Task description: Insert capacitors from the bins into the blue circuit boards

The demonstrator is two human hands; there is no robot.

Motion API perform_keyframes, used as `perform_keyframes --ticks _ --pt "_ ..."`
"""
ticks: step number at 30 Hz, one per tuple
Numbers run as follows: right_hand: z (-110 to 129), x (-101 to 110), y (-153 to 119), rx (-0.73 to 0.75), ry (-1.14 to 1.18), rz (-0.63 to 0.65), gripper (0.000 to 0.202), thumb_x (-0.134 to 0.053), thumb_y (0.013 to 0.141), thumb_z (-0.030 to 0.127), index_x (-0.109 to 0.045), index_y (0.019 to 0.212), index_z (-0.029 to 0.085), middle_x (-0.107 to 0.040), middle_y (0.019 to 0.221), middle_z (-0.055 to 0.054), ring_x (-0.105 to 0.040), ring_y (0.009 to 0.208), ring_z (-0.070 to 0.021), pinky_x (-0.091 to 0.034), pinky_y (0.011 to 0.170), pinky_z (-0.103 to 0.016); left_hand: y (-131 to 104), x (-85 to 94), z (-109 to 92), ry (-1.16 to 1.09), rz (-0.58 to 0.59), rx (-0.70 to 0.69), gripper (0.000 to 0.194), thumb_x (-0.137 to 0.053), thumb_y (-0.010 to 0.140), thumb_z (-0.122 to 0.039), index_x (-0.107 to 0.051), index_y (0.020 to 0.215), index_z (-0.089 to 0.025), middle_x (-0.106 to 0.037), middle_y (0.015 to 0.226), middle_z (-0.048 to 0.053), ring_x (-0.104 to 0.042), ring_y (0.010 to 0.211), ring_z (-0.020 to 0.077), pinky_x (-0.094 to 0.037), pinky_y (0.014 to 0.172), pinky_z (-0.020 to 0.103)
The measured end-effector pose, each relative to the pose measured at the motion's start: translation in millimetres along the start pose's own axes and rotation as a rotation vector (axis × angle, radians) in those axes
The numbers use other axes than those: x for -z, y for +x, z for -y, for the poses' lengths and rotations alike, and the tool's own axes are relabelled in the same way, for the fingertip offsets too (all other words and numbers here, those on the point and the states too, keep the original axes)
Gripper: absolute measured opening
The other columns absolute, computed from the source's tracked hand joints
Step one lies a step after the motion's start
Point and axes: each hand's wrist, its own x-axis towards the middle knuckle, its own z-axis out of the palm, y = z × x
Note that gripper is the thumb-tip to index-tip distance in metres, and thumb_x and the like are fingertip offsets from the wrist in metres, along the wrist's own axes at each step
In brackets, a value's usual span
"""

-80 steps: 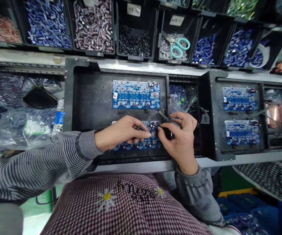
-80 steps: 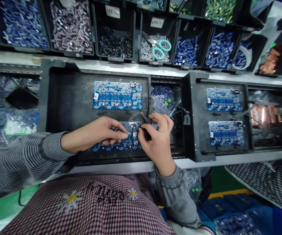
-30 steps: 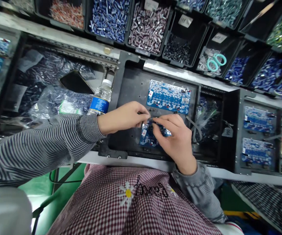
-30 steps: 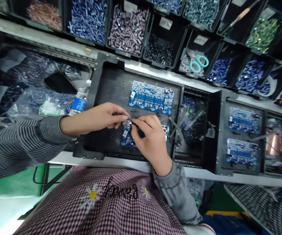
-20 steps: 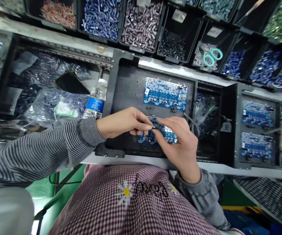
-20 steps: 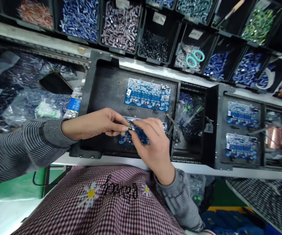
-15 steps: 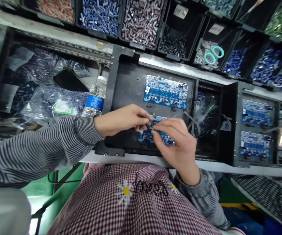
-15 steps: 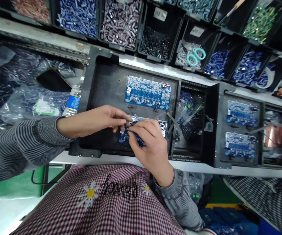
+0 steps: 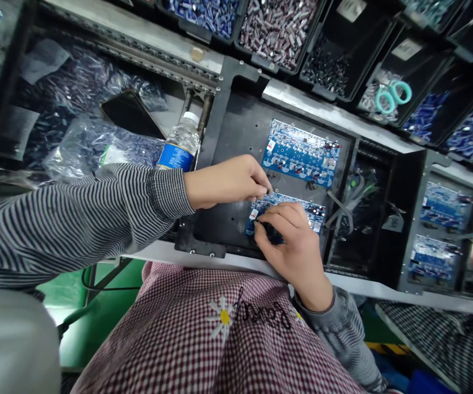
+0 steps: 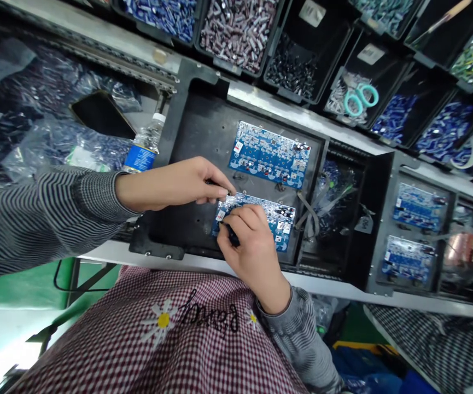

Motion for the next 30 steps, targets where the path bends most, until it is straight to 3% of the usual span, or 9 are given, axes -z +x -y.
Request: perform_keyframes --ticks 12,16,19,24,27,30 --pt "-1 4 4 0.047 0.018 0.066 0.01 -0.06 0.081 0.012 -0.063 0.087 0.019 -0.064 0.085 -0.005 -0.056 0.089 -0.0194 -0.05 0.084 -0.039 3 2.6 4 -0.005 0.042 0.022 0.018 -0.056 0.08 -0.012 -0.068 0.09 -0.003 -0.057 0.062 0.002 -0.044 0.049 0.0065 -0.034 0.051 0.02" --pt "-1 18 11 -0.001 -0.01 -0.081 0.015 -0.066 0.078 0.016 -0.064 0.092 0.021 -0.064 0.086 -0.004 -0.057 0.088 -0.0188 -0.05 0.084 -0.039 3 4.4 2 -0.034 0.053 0.03 0.017 -0.056 0.081 -0.011 -0.068 0.089 -0.003 -0.054 0.058 0.0 -0.045 0.051 0.0072 -0.034 0.053 0.02" --pt "-5 30 27 0.019 -0.038 -0.112 0.02 -0.064 0.08 0.014 -0.065 0.098 0.022 -0.066 0.088 -0.004 -0.059 0.09 -0.0186 -0.05 0.085 -0.038 3 6.9 1 -0.197 0.122 0.016 0.014 -0.055 0.082 -0.013 -0.067 0.08 -0.005 -0.053 0.06 0.0 -0.045 0.054 0.0073 -0.034 0.053 0.019" --pt "-30 30 73 0.024 0.015 -0.15 0.014 -0.059 0.081 0.015 -0.067 0.09 0.022 -0.07 0.086 -0.002 -0.062 0.084 -0.0171 -0.05 0.082 -0.036 3 10.2 -5 -0.383 0.044 0.095 0.017 -0.05 0.083 -0.009 -0.065 0.091 -0.005 -0.062 0.078 0.006 -0.054 0.066 0.0095 -0.04 0.059 0.019" --pt "-49 21 95 0.031 0.015 -0.123 0.015 -0.057 0.081 0.015 -0.068 0.087 0.021 -0.07 0.084 -0.003 -0.062 0.085 -0.0183 -0.05 0.082 -0.036 5 11.5 -5 -0.366 0.052 0.155 0.019 -0.049 0.083 -0.007 -0.064 0.095 -0.004 -0.062 0.071 0.004 -0.05 0.055 0.0078 -0.038 0.054 0.02" --pt "-60 14 104 0.037 0.028 -0.08 0.015 -0.055 0.082 0.015 -0.068 0.087 0.02 -0.07 0.085 -0.004 -0.062 0.086 -0.0187 -0.05 0.083 -0.036 7 13.1 -2 -0.386 0.067 0.141 0.016 -0.054 0.087 -0.017 -0.064 0.092 -0.006 -0.059 0.063 0.002 -0.045 0.048 0.0065 -0.034 0.049 0.019"
